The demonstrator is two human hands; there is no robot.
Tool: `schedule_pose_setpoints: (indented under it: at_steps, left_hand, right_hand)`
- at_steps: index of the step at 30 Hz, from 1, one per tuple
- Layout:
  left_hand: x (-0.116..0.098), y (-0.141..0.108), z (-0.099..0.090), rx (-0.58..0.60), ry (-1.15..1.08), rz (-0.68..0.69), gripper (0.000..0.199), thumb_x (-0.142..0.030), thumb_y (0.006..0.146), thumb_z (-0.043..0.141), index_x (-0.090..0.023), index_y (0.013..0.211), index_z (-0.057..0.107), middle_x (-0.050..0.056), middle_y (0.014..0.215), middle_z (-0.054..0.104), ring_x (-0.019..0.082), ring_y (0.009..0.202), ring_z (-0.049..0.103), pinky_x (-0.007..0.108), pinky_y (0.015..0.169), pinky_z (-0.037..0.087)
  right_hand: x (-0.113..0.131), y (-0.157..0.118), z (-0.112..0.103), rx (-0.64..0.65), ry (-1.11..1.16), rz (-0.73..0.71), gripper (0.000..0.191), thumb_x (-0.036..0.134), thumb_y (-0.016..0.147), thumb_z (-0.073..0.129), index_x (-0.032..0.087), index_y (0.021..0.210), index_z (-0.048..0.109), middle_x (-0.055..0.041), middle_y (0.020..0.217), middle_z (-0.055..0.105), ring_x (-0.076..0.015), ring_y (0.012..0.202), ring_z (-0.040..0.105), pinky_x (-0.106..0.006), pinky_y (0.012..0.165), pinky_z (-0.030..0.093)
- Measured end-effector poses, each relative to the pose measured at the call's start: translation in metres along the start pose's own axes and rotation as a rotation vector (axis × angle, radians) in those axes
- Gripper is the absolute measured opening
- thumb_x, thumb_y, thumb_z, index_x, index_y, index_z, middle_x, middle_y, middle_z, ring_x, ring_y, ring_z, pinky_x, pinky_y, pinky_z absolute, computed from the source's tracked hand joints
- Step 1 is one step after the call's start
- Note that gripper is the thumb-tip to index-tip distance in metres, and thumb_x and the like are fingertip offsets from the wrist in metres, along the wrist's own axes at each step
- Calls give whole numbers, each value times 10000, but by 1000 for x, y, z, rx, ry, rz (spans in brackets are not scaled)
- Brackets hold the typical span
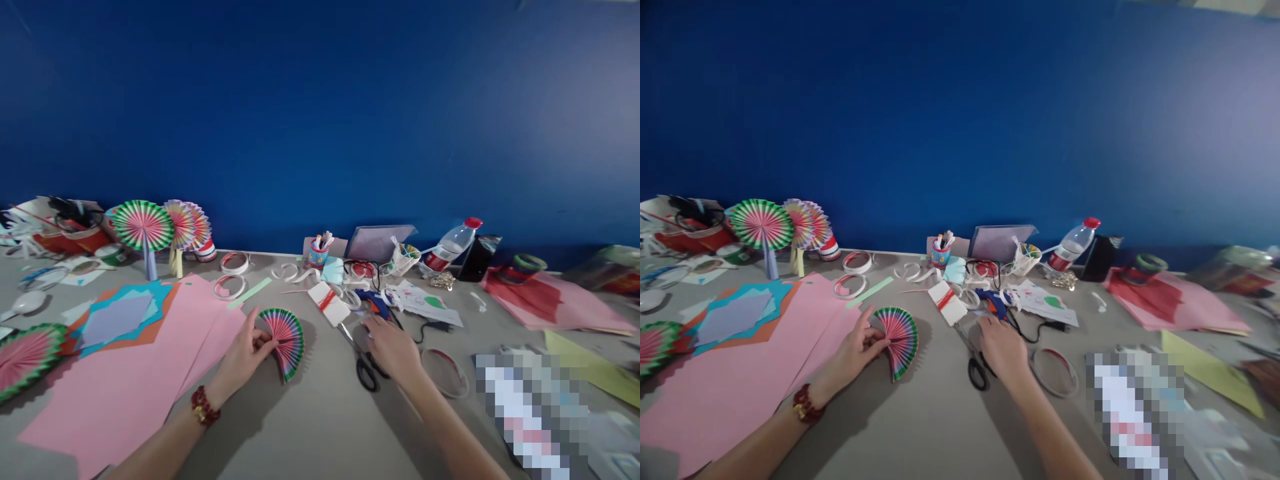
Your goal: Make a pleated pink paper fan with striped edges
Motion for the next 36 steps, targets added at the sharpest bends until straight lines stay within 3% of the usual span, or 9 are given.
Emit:
schedule_pose_setpoints:
  at_steps: [5,10,14,18,20,22,26,30,36]
  left_hand:
    - [7,0,4,-7,20,24,858,-459,881,609,-159,1541,151,39,894,687,232,864,666,358,821,473]
    - [11,-1,3,-38,38,47,833,-468,861,639,-186,1524,221,33,891,692,225,826,663,329,761,468]
    - [11,-1,3,-47,30,65,819,-476,852,650,-189,1508,252,25,869,693,219,791,666,322,737,476]
    - [8,-4,3,-45,59,71,797,-464,875,624,-182,1510,233,32,878,687,223,798,663,333,753,482]
    - [6,-5,4,-30,63,80,769,-450,885,615,-185,1504,244,32,874,684,224,806,662,337,767,485]
    - [6,-6,5,-25,75,89,757,-445,884,615,-190,1498,254,28,865,682,221,795,660,331,748,487]
    - [6,-5,6,-27,135,102,761,-442,892,599,-198,1507,223,22,870,678,216,791,647,329,746,482]
    - [2,-7,8,-44,123,106,745,-442,873,617,-207,1491,274,10,828,666,213,742,630,311,715,463]
    - [-7,-10,9,-51,125,91,648,-465,844,641,-218,1400,418,15,808,678,212,687,625,287,669,449]
  right_hand:
    - [25,24,-2,-130,68,-63,386,385,949,519,167,1266,552,-153,1253,625,-288,1108,609,-332,849,477]
    - [54,46,3,-121,70,-158,269,212,919,529,179,1178,594,-139,1210,644,-276,1076,605,-323,825,480]
    - [62,47,6,-115,90,-211,246,210,913,536,190,1145,615,-127,1211,647,-259,1080,603,-308,837,479]
    - [38,42,3,-174,183,-214,256,286,947,509,224,1162,634,-82,1218,664,-230,1089,614,-299,882,472]
    - [10,43,-3,-273,199,-42,264,330,960,491,245,1157,644,-74,1181,682,-239,1056,628,-315,870,475]
    - [-21,45,-9,-323,169,115,315,328,968,452,188,1193,623,-153,1160,670,-309,1024,623,-391,833,471]
    - [-64,52,-12,-292,130,253,238,330,932,517,189,1036,679,-181,1032,683,-329,874,634,-388,688,440]
    - [-72,56,-8,-265,141,246,230,231,927,486,204,850,700,-132,914,702,-267,753,643,-338,616,395]
    - [-50,71,-18,-327,166,173,305,293,973,413,203,1052,694,-114,979,716,-263,881,649,-318,716,427]
Point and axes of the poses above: each hand's wrist, its own y-axis towards the middle knuckle, its own z-axis out of the palm, x = y × z, the point moved 2 cm from there along y, towards the middle knuckle
